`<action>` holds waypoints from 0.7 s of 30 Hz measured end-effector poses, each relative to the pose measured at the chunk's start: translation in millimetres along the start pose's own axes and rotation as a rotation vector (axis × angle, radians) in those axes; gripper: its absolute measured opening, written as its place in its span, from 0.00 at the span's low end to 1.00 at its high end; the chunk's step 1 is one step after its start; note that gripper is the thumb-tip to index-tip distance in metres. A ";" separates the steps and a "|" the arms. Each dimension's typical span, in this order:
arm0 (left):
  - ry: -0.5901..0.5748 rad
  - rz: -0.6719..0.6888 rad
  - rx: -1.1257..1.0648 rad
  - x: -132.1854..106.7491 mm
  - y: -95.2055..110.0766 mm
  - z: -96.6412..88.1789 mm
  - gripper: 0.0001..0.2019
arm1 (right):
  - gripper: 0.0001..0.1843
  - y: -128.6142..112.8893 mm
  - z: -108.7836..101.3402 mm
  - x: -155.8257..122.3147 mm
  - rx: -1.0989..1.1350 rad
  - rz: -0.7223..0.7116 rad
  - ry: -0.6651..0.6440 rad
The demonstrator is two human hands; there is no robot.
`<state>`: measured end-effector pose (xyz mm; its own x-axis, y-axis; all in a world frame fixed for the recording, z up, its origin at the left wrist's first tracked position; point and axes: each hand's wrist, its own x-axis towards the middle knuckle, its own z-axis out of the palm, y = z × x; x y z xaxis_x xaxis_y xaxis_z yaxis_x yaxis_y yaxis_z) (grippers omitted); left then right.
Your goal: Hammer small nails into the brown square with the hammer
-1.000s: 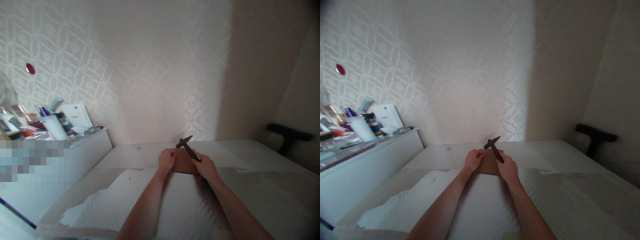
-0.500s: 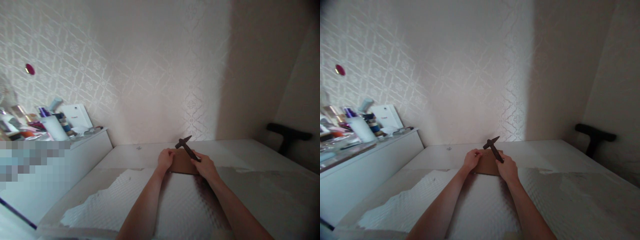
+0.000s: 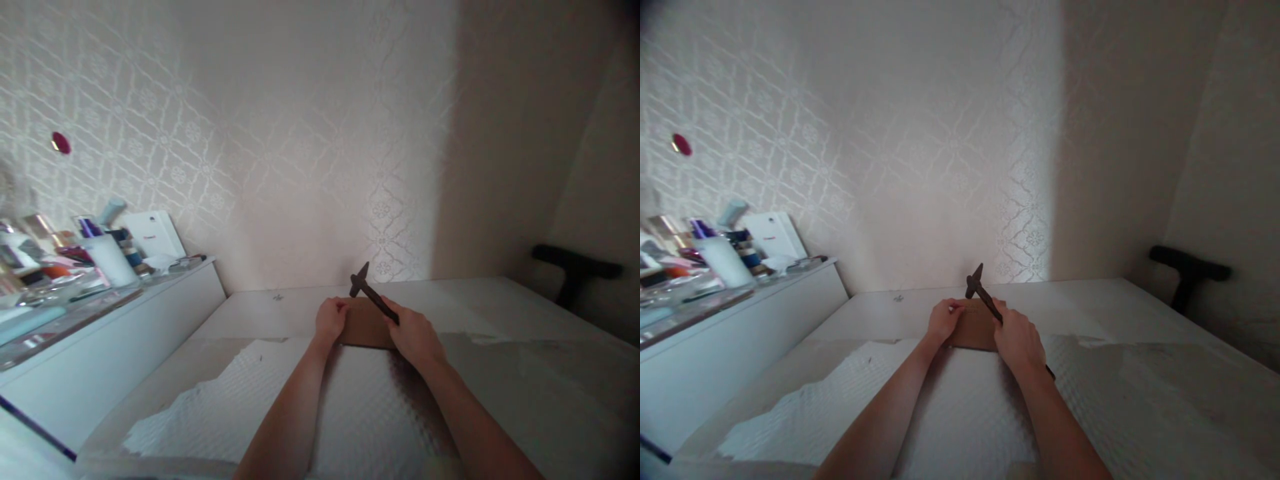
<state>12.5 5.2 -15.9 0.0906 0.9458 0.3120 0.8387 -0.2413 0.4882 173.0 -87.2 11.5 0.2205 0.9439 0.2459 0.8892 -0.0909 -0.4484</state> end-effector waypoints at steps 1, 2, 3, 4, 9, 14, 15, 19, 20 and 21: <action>0.002 0.000 -0.003 -0.3 0.1 -0.2 0.07 | 0.27 -0.6 -1.3 -0.8 -0.006 -0.005 0.000; 0.006 0.003 -0.006 -0.5 0.2 -0.5 0.07 | 0.27 -1.0 -2.1 -1.4 -0.009 -0.016 -0.002; 0.008 0.005 -0.011 -0.7 0.3 -0.8 0.07 | 0.27 -1.2 -2.4 -2.0 -0.009 -0.032 -0.005; 0.007 0.006 -0.018 -0.9 0.3 -1.1 0.07 | 0.27 -1.3 -2.5 -2.4 -0.009 -0.046 -0.007; 0.001 0.003 -0.050 -0.8 0.5 -1.9 0.07 | 0.26 -1.9 -2.9 -4.7 -0.022 -0.076 -0.018; 0.010 0.017 -0.056 -0.7 1.7 -2.3 0.07 | 0.27 -4.6 -7.4 -6.3 -0.040 -0.091 -0.032; 0.009 0.020 -0.051 -0.8 2.0 -2.4 0.07 | 0.27 -4.8 -8.0 -6.4 -0.042 -0.096 -0.033; -0.002 0.012 -0.046 -1.0 2.3 -2.4 0.07 | 0.28 -3.9 -7.8 -6.0 -0.043 -0.113 -0.028; -0.004 0.006 -0.052 -0.8 2.0 -2.1 0.07 | 0.28 -3.4 -7.4 -5.9 -0.041 -0.118 -0.028; -0.007 0.000 -0.058 -0.6 1.5 -1.7 0.07 | 0.28 -2.9 -7.0 -5.8 -0.040 -0.123 -0.029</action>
<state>12.8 3.9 -14.0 0.0944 0.9472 0.3063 0.8063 -0.2533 0.5345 172.0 -94.7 17.4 0.0979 0.9573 0.2722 0.9241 0.0141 -0.3819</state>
